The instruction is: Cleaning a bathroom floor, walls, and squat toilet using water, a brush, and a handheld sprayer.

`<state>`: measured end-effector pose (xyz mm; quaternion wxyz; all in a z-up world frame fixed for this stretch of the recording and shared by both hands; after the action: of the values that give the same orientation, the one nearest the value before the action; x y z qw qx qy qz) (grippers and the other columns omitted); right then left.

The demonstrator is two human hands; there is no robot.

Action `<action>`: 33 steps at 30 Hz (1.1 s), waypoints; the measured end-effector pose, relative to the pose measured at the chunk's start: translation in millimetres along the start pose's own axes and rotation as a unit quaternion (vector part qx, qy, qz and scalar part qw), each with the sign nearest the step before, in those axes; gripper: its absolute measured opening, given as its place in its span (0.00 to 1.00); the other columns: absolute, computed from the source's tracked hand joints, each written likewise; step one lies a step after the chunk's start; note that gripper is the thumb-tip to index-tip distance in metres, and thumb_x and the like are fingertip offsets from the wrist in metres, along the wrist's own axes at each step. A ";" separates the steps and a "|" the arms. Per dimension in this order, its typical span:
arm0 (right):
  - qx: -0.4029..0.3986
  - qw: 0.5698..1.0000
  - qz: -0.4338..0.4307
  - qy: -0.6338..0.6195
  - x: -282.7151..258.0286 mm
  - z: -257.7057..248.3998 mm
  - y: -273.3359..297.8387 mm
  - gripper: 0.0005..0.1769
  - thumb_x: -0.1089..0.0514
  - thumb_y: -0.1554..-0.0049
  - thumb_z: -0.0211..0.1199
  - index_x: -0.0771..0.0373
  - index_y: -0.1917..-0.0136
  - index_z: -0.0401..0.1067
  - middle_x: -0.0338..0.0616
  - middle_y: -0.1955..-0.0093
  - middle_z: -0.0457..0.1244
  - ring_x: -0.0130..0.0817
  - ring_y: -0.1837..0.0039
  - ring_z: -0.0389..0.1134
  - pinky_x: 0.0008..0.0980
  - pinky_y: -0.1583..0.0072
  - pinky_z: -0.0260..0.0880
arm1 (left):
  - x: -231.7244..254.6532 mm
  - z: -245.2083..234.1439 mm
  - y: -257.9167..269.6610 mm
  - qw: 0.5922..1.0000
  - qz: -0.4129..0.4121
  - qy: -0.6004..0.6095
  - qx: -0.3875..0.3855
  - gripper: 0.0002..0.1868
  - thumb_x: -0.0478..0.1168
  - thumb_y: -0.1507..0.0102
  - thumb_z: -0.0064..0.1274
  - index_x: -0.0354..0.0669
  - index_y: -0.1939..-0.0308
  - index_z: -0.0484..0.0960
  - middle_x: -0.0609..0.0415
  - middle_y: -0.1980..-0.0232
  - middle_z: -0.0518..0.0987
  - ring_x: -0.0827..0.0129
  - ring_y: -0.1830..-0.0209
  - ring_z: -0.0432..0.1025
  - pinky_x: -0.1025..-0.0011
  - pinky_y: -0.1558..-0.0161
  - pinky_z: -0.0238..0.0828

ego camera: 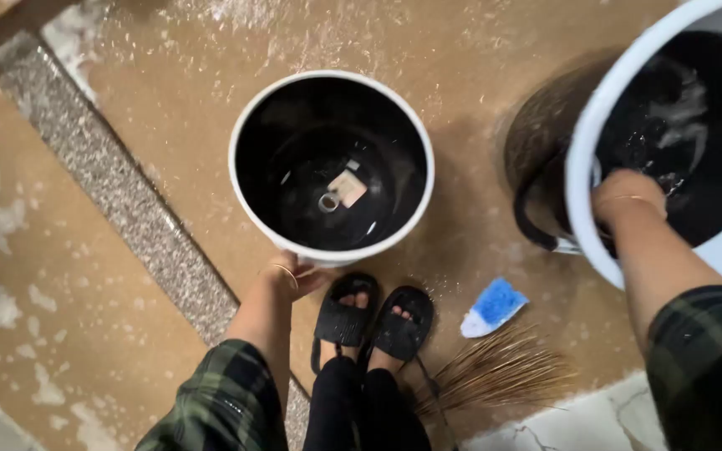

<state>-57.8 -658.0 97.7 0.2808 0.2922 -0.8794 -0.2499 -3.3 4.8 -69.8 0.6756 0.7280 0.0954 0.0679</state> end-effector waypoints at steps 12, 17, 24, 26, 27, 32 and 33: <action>0.201 0.427 -0.114 -0.874 62.1 -84.2 184.3 0.11 0.72 0.47 0.59 0.66 0.51 0.65 0.51 0.48 0.64 0.44 0.42 0.72 0.47 0.32 0.78 | 48.9 66.7 231.7 0.746 0.590 -0.295 0.092 0.12 0.44 0.34 0.56 0.37 0.62 0.84 0.47 0.63 0.81 0.62 0.64 0.75 0.64 0.59 0.72; 0.271 0.772 -0.196 -0.540 -65.9 -200.0 301.1 0.19 0.63 0.49 0.66 0.64 0.44 0.69 0.44 0.48 0.65 0.35 0.48 0.67 0.35 0.45 0.71 | 74.2 173.0 177.1 0.849 0.480 -0.188 -0.113 0.21 0.50 0.30 0.52 0.39 0.72 0.78 0.52 0.74 0.76 0.65 0.76 0.67 0.66 0.69 0.65; 0.118 0.962 -0.231 -0.084 -183.7 -167.1 302.2 0.19 0.41 0.48 0.65 0.60 0.59 0.76 0.57 0.61 0.69 0.57 0.56 0.71 0.51 0.52 0.70 | 69.8 197.4 162.7 0.755 0.504 -0.418 0.044 0.22 0.55 0.28 0.43 0.41 0.51 0.84 0.37 0.52 0.81 0.41 0.50 0.74 0.52 0.49 0.70; 0.084 0.972 -0.167 -0.141 -143.7 -126.6 279.6 0.20 0.41 0.48 0.64 0.61 0.59 0.76 0.57 0.61 0.69 0.58 0.56 0.70 0.51 0.52 0.70 | 53.5 180.5 231.9 0.714 0.426 -0.554 0.043 0.26 0.60 0.34 0.45 0.42 0.48 0.83 0.39 0.49 0.81 0.45 0.47 0.75 0.53 0.47 0.70; 0.050 0.973 -0.104 -0.199 -119.2 -104.3 266.8 0.21 0.41 0.48 0.64 0.62 0.59 0.76 0.56 0.61 0.68 0.58 0.56 0.70 0.51 0.52 0.70 | 40.0 169.9 262.0 0.655 0.338 -0.674 0.044 0.32 0.64 0.40 0.47 0.44 0.46 0.82 0.42 0.45 0.80 0.49 0.44 0.75 0.53 0.44 0.70; 0.045 0.985 -0.034 -0.163 -100.8 -85.6 297.1 0.24 0.39 0.50 0.64 0.63 0.59 0.76 0.55 0.61 0.69 0.56 0.55 0.70 0.51 0.50 0.70 | -40.4 136.8 142.0 0.485 0.551 -0.678 0.047 0.32 0.62 0.47 0.43 0.43 0.55 0.87 0.40 0.54 0.85 0.40 0.52 0.78 0.45 0.50 0.73; 0.070 0.988 -0.072 -0.119 -111.1 -93.3 308.6 0.23 0.38 0.52 0.65 0.61 0.59 0.78 0.55 0.60 0.70 0.57 0.55 0.71 0.51 0.51 0.70 | -65.2 115.9 82.5 0.558 0.351 -0.752 -0.022 0.26 0.51 0.23 0.32 0.42 0.53 0.86 0.43 0.50 0.84 0.45 0.49 0.79 0.52 0.46 0.74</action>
<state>-38.7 -393.6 312.2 0.1343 0.3413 -0.8986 -0.2407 -36.5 -128.4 5.3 0.4405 0.4757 -0.7117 -0.2704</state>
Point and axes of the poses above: each hand's wrist, its own y-axis away from the middle knuckle, its own z-axis out of the palm, x = y × z, the point moved 7 cm from there along -y, towards the middle knuckle
